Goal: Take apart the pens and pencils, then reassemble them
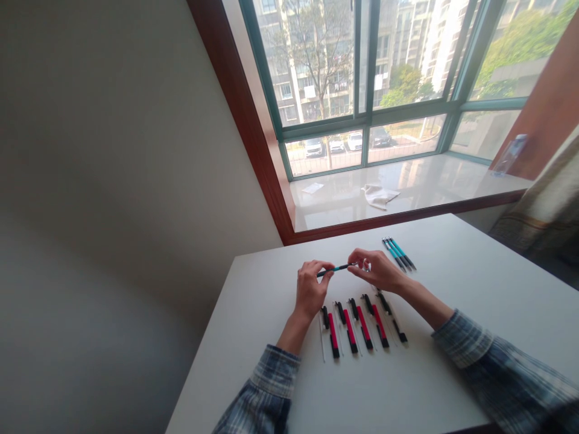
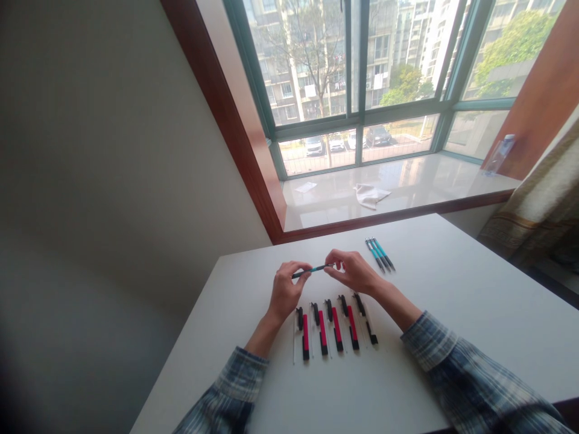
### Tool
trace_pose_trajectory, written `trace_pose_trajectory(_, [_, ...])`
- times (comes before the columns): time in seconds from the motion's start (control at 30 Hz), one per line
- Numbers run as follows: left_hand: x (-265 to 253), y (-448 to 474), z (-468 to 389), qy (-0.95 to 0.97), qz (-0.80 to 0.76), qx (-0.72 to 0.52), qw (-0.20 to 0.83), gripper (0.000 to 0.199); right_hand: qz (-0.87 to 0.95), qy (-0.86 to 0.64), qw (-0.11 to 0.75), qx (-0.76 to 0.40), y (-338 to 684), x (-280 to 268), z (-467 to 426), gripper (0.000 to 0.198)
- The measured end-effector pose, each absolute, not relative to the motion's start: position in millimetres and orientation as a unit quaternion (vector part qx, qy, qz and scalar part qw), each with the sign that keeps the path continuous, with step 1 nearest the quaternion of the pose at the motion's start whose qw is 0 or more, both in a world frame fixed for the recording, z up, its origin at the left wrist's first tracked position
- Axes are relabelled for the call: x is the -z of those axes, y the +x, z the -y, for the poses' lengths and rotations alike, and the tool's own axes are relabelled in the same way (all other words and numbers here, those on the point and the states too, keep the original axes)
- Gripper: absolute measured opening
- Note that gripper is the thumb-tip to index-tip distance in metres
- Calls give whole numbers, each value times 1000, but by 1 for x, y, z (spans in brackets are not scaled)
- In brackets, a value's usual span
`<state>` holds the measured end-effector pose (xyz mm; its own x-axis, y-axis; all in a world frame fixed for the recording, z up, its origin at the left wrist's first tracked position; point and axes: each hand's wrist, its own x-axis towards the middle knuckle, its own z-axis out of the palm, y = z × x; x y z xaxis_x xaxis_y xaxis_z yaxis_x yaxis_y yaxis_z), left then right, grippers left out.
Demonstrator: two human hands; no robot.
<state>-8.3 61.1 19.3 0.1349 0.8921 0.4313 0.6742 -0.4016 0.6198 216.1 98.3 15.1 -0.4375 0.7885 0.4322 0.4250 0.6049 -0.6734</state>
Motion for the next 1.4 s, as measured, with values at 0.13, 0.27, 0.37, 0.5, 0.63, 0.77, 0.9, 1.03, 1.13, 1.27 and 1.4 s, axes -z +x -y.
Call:
trace_pose_trajectory(0.13, [-19, -8, -61, 741, -531, -390, 130, 11, 812, -379, 370, -245, 215, -14, -98, 27])
trace_pose_trajectory(0.27, [-18, -9, -61, 740, -534, -389, 125, 11, 810, -370, 386, -239, 214, -13, -98, 24])
trace_pose_trajectory(0.37, [-18, -8, -61, 742, -532, -388, 129, 10, 812, -383, 371, -239, 214, -13, -98, 30])
trace_pose_trajectory(0.5, [-19, -8, -60, 741, -532, -388, 132, 10, 810, -371, 381, -246, 215, -12, -98, 26])
trace_pose_trajectory(0.63, [-20, -8, -61, 741, -531, -389, 135, 11, 815, -382, 363, -241, 214, -11, -98, 29])
trace_pose_trajectory(0.77, [-20, -8, -61, 740, -532, -388, 135, 11, 807, -371, 388, -246, 213, -11, -98, 23])
trace_pose_trajectory(0.9, [-18, -9, -61, 740, -533, -387, 134, 11, 812, -375, 378, -238, 213, -12, -97, 24])
trace_pose_trajectory(1.03, [-18, -10, -61, 741, -533, -386, 132, 11, 814, -384, 368, -235, 214, -11, -97, 25])
trace_pose_trajectory(1.13, [-19, -10, -61, 740, -535, -386, 131, 11, 809, -383, 379, -235, 214, -10, -97, 19])
trace_pose_trajectory(1.27, [-20, -11, -61, 736, -538, -389, 132, 12, 803, -376, 406, -222, 215, -10, -98, 25])
trace_pose_trajectory(1.4, [-21, -14, -63, 728, -541, -399, 136, 12, 805, -360, 418, -218, 215, -11, -97, 17])
